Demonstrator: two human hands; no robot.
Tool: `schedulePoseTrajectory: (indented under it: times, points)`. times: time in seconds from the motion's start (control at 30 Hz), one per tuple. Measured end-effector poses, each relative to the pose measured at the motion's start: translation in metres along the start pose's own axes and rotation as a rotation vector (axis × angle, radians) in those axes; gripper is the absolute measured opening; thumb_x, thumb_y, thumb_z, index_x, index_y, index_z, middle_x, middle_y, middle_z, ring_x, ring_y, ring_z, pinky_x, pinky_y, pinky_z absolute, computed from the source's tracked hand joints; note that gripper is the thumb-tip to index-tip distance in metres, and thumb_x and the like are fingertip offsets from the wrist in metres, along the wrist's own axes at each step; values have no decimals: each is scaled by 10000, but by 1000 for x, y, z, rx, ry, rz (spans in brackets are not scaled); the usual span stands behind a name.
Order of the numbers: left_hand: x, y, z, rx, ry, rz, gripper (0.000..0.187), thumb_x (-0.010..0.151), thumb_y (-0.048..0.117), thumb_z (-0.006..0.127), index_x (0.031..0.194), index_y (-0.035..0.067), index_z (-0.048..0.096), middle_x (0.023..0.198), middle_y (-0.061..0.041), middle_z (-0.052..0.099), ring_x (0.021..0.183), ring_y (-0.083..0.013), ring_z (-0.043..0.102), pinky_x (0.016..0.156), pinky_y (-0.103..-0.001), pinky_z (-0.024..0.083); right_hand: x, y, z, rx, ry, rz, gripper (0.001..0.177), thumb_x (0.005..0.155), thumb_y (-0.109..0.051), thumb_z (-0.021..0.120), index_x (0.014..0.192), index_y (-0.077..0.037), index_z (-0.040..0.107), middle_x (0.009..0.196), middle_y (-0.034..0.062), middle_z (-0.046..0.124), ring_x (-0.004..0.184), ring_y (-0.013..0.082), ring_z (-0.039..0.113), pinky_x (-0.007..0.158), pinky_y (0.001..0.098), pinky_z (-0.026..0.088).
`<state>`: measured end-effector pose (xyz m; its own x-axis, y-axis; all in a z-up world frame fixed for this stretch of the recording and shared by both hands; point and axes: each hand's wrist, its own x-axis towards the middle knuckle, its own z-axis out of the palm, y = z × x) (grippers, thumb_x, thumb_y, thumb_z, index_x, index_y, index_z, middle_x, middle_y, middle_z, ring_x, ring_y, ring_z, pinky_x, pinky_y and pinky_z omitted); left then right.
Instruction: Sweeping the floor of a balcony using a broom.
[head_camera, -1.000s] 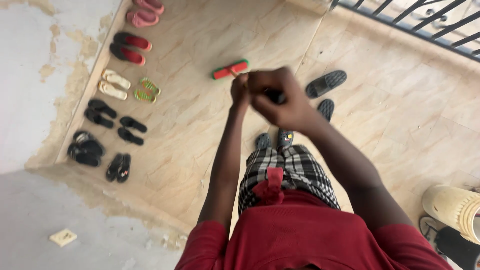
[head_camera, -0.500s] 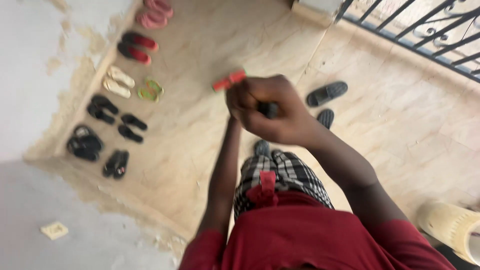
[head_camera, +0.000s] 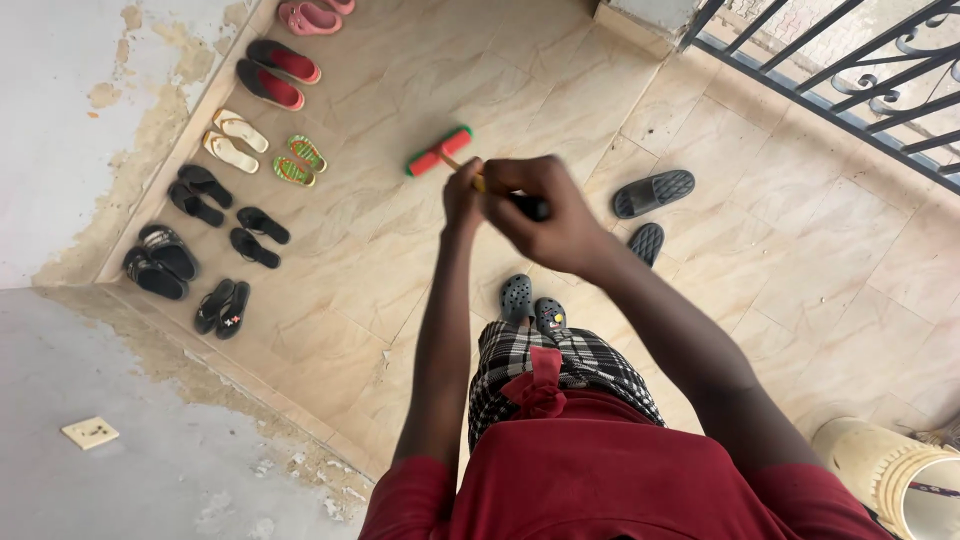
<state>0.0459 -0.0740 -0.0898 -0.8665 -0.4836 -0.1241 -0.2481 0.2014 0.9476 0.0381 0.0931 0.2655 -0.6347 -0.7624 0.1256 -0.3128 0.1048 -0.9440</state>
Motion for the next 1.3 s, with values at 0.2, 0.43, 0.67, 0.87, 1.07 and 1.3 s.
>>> schedulePoseTrajectory:
  times: [0.2,0.43,0.67,0.87,1.07,1.3]
  points:
    - [-63,105,23,251,-10,199,246,794,313,709,1009,194,724,773,-117,708,719,-307,703,614,-439,527,-2,-61,-35,237,26,-51,160,874,-135,567,827,1,639,679,-2,586,584,68,521,525,270,381]
    - [-11,42,5,235,257,190,209,871,223,703,715,124,605,695,-82,657,665,-261,656,613,-405,496,0,-51,-26,177,89,-289,323,1009,-129,676,815,0,452,695,61,459,627,120,445,590,291,381]
    - [6,2,-56,52,527,224,357,845,150,847,746,27,526,703,-144,560,661,-301,533,611,-413,471,28,24,32,-16,-267,-272,241,927,-112,670,784,10,520,693,119,487,605,191,448,588,354,383]
    - [-1,-53,-41,222,368,403,150,733,82,764,757,58,618,771,-140,669,741,-313,662,664,-410,521,25,33,18,5,-239,-151,103,887,-59,579,823,20,561,676,100,501,590,143,456,553,337,375]
    - [-57,26,14,339,141,310,212,791,168,733,654,61,611,619,-166,605,572,-323,617,551,-451,460,7,-35,-19,448,9,56,99,963,-44,507,985,28,571,731,20,558,592,92,516,554,276,436]
    - [-98,84,27,161,28,215,234,823,214,738,712,46,619,641,-180,606,565,-304,623,558,-398,479,-20,-71,-51,443,-96,-151,328,1040,-51,551,729,-23,450,559,18,415,442,95,382,452,248,299]
